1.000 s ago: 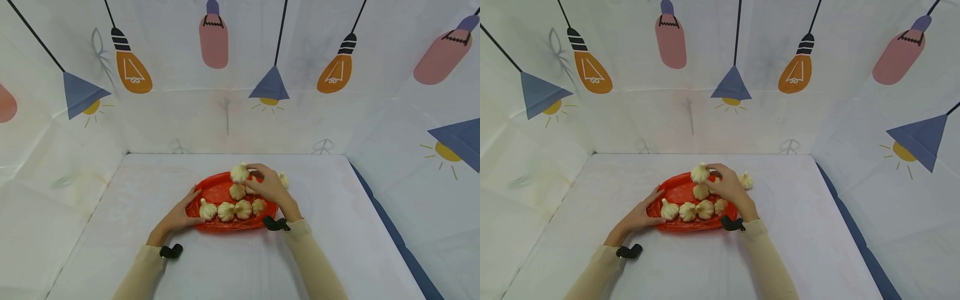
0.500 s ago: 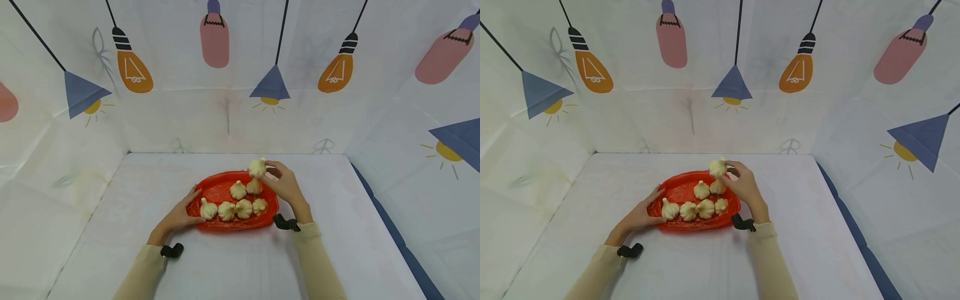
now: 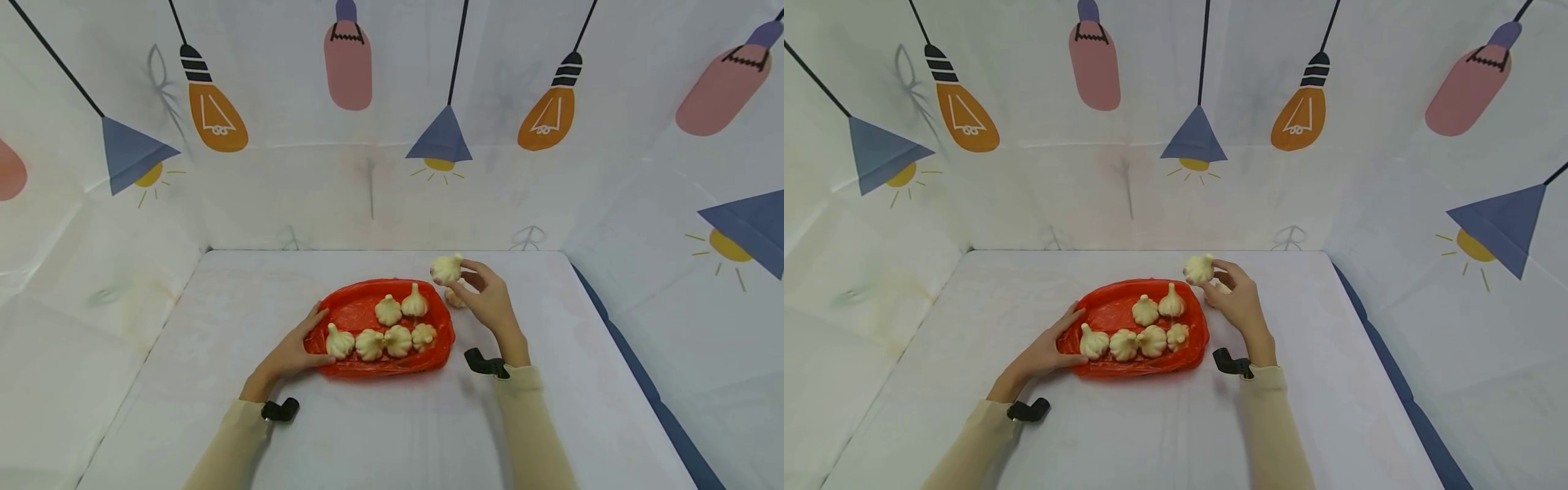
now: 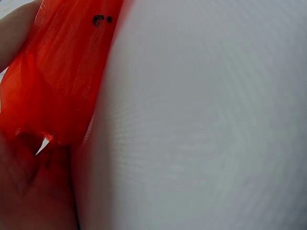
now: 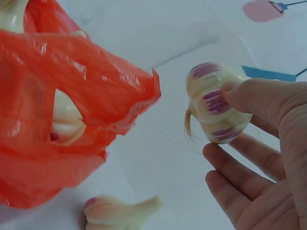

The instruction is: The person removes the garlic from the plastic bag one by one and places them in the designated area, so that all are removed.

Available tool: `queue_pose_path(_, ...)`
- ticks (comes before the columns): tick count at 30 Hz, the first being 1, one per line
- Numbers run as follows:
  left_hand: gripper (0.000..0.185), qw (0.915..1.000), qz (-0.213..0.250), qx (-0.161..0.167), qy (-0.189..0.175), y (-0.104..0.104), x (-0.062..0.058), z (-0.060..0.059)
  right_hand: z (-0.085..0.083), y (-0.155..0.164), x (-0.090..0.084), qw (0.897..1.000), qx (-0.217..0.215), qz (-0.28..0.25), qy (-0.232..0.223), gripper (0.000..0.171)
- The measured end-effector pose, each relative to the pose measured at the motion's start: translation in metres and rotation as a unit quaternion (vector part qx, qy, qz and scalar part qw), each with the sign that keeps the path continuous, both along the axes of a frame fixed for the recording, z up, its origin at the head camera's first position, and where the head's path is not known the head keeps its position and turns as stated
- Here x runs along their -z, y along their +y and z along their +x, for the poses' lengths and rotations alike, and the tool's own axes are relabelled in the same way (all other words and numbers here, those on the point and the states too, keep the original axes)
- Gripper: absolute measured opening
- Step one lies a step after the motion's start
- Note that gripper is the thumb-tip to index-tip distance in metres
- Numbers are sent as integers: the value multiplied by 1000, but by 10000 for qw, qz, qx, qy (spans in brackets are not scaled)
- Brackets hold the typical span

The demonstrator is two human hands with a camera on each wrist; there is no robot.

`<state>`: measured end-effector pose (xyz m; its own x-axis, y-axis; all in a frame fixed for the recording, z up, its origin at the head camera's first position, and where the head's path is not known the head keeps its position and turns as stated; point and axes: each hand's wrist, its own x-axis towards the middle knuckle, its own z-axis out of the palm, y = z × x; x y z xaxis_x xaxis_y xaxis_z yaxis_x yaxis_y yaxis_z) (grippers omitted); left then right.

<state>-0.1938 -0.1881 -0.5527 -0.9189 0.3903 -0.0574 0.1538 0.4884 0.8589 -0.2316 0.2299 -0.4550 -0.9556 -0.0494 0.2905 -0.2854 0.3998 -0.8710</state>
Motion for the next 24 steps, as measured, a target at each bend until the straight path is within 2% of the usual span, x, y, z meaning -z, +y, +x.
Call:
queue_pose_path(13,108,9999,147,-5,-37,1,1,0,3,22,8,9993,354,-12,102,50)
queue_pose_path(17,108,9999,152,8,-53,0,0,2,14,19,-6,9991,414,7,57,50)
queue_pose_path(24,107,9999,107,-6,-42,0,0,1,17,31,-5,9977,631,16,226,48)
